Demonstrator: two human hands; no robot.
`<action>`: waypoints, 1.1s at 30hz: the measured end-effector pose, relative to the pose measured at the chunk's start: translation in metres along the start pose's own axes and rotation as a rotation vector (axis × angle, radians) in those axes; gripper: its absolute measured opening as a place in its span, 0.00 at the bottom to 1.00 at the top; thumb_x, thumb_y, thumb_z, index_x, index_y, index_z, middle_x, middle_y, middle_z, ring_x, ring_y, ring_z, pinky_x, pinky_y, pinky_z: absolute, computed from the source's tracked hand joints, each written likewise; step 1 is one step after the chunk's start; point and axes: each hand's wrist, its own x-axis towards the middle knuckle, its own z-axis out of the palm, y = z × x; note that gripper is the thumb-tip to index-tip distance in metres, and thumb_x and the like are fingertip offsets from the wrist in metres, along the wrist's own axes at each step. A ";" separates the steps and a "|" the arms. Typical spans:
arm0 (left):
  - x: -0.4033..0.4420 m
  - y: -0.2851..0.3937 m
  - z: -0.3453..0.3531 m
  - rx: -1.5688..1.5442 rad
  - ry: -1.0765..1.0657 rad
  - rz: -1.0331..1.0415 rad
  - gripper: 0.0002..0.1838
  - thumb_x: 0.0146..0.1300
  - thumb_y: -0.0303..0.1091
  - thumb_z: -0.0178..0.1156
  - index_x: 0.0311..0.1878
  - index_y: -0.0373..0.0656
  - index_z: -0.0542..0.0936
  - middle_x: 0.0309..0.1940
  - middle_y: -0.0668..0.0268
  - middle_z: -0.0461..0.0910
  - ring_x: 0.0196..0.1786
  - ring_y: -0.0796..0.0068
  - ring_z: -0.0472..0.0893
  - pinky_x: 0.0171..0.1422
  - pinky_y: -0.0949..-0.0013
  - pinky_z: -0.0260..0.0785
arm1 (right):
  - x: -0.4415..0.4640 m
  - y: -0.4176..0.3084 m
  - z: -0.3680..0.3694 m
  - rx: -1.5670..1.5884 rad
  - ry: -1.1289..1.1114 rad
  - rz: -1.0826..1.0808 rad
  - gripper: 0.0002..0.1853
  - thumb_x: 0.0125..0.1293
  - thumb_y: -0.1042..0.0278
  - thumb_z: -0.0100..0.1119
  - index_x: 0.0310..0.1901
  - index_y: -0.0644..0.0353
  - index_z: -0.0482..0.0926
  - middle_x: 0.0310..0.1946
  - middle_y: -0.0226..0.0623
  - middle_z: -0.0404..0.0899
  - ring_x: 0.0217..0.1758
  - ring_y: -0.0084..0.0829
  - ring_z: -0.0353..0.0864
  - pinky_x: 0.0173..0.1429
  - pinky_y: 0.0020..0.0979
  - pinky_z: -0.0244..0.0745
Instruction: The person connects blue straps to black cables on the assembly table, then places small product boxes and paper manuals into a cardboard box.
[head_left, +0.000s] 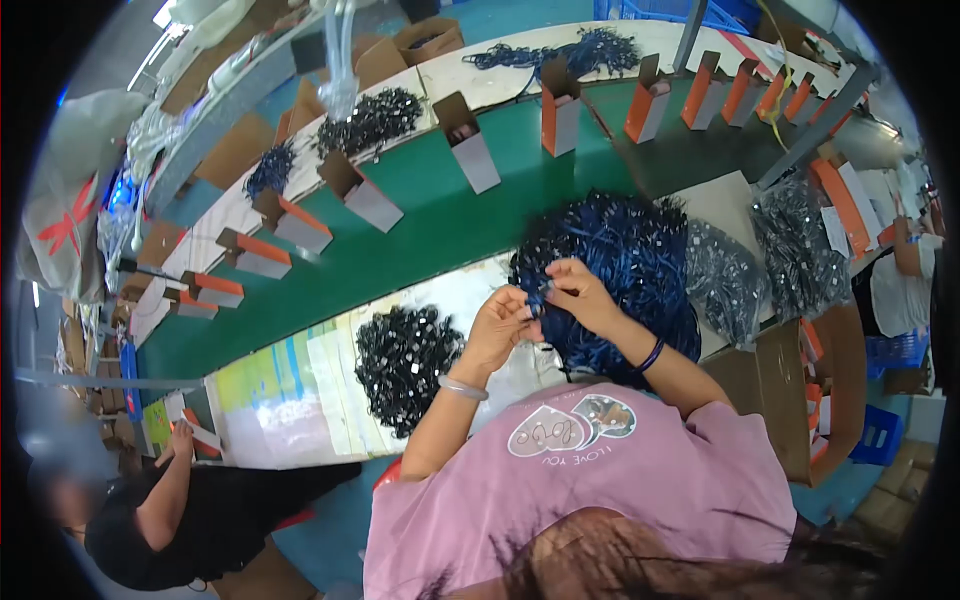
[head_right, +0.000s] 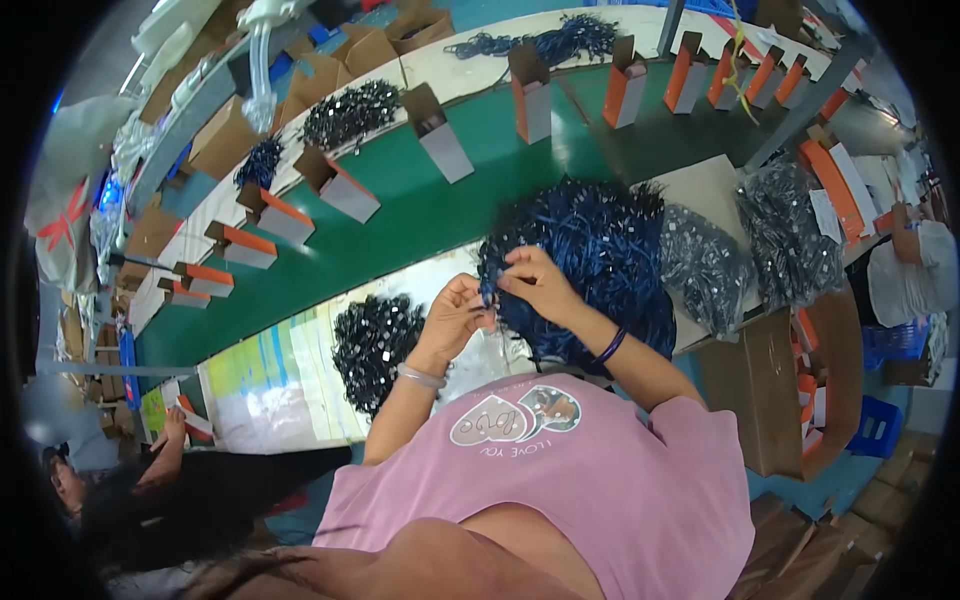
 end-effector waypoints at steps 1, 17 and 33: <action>0.016 -0.009 -0.001 0.175 0.106 0.112 0.08 0.62 0.21 0.58 0.41 0.40 0.72 0.30 0.65 0.79 0.28 0.75 0.80 0.32 0.69 0.78 | 0.001 0.003 0.005 -0.021 0.050 0.056 0.09 0.65 0.65 0.61 0.39 0.61 0.83 0.46 0.36 0.76 0.52 0.29 0.74 0.57 0.32 0.70; 0.050 -0.019 0.023 1.353 0.154 0.681 0.17 0.59 0.22 0.58 0.53 0.42 0.77 0.56 0.54 0.72 0.49 0.57 0.78 0.50 0.64 0.73 | 0.178 0.001 -0.225 -0.281 0.505 -0.110 0.13 0.68 0.64 0.57 0.47 0.64 0.77 0.35 0.34 0.82 0.31 0.24 0.79 0.35 0.26 0.74; 0.045 -0.040 0.005 1.415 0.166 0.569 0.14 0.59 0.21 0.57 0.48 0.43 0.78 0.50 0.58 0.76 0.50 0.55 0.78 0.52 0.63 0.73 | 0.279 0.035 -0.300 -1.666 0.008 0.114 0.31 0.70 0.39 0.37 0.36 0.57 0.85 0.51 0.46 0.77 0.62 0.48 0.65 0.70 0.51 0.49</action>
